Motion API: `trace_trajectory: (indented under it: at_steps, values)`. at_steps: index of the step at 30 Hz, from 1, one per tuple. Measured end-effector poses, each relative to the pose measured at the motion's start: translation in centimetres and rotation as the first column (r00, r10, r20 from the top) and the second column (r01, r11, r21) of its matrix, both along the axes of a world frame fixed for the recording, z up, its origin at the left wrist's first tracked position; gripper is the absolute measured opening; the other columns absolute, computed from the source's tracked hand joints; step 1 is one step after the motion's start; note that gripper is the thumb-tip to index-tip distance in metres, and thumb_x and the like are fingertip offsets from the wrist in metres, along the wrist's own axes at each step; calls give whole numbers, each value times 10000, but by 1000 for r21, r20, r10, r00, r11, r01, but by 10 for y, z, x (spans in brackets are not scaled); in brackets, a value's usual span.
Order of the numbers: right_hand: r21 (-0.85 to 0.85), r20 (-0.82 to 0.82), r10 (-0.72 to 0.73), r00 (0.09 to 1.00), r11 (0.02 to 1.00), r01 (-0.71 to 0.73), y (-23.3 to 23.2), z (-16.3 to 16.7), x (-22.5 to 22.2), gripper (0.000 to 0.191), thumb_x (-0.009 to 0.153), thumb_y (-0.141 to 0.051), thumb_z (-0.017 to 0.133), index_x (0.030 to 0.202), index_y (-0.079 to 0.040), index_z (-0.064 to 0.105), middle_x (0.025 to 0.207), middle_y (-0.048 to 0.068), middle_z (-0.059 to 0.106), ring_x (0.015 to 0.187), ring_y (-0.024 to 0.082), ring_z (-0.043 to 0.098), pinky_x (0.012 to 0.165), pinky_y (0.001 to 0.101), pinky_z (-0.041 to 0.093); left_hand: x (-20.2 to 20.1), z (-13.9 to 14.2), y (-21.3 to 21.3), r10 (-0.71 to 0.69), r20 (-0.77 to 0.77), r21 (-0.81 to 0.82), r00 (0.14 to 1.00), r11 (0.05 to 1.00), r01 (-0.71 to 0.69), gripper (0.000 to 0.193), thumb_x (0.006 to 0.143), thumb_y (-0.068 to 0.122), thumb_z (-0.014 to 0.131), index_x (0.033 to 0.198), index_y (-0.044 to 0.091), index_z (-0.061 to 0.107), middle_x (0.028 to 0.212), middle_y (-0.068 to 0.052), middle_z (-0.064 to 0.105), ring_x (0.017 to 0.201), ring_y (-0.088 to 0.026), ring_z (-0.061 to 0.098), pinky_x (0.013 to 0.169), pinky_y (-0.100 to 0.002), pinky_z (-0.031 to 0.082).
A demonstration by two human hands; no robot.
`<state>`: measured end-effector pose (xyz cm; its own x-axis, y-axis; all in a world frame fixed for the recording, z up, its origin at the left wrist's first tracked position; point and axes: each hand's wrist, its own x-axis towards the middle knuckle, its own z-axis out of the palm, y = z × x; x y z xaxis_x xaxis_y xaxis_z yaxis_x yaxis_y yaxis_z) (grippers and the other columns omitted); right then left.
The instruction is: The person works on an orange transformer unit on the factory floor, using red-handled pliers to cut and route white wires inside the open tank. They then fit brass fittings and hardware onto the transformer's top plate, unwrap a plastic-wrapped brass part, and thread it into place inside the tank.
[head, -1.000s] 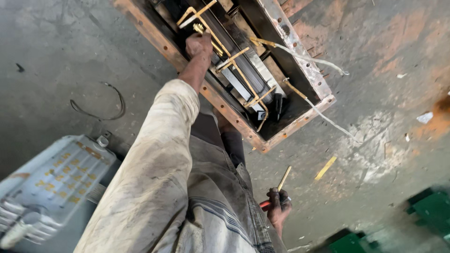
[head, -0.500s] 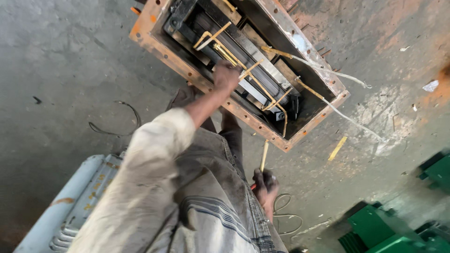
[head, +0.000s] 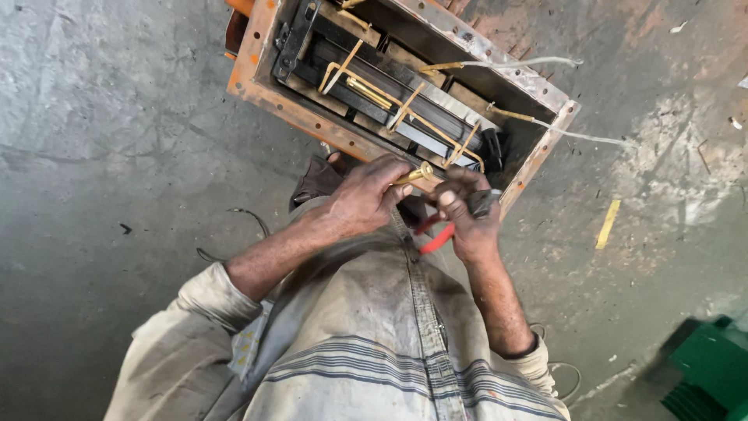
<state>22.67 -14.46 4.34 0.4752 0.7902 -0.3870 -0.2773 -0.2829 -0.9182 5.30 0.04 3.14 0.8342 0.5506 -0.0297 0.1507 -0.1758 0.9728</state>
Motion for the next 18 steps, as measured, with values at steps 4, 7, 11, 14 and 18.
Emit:
trace_trajectory:
  at_steps: [4,7,11,14,18]
  values:
    - [29,108,-45,993,999,42,-15,-3,13,221,1025,-159,687,1118,39,654,1043,112,739,881,167,716,772,321,644,9,16,-30,151,-17,158,988,976,-147,315,895,103,781,1180,27,672,1121,-151,645,954,-342,689,779,-420,576]
    - [34,85,23,996,999,-26,-20,-1,26,226,978,-157,729,1061,43,663,970,102,706,728,182,710,640,326,630,21,24,-53,173,-68,210,983,965,-155,304,877,48,758,1174,43,698,1077,-118,622,934,-278,703,760,-382,597]
    - [-147,88,122,989,983,-109,-20,7,43,202,966,-140,730,1029,48,689,861,98,708,627,168,664,541,306,566,31,30,-66,203,-119,286,972,945,-162,323,830,76,802,1139,61,709,1041,-85,617,886,-268,697,717,-385,580]
    - [-238,91,166,982,961,-140,-16,12,54,166,955,-101,716,1017,52,704,814,94,704,575,170,645,477,307,542,39,27,-64,232,-99,299,968,935,-193,277,850,89,796,1117,89,721,1026,-67,611,869,-265,696,709,-398,575]
    - [-285,127,239,963,939,-195,-7,12,68,149,923,-22,705,1057,43,718,861,96,726,615,152,646,503,295,549,47,11,-46,182,-129,277,975,950,-141,255,815,94,791,1063,97,730,975,-89,584,832,-298,667,693,-430,551]
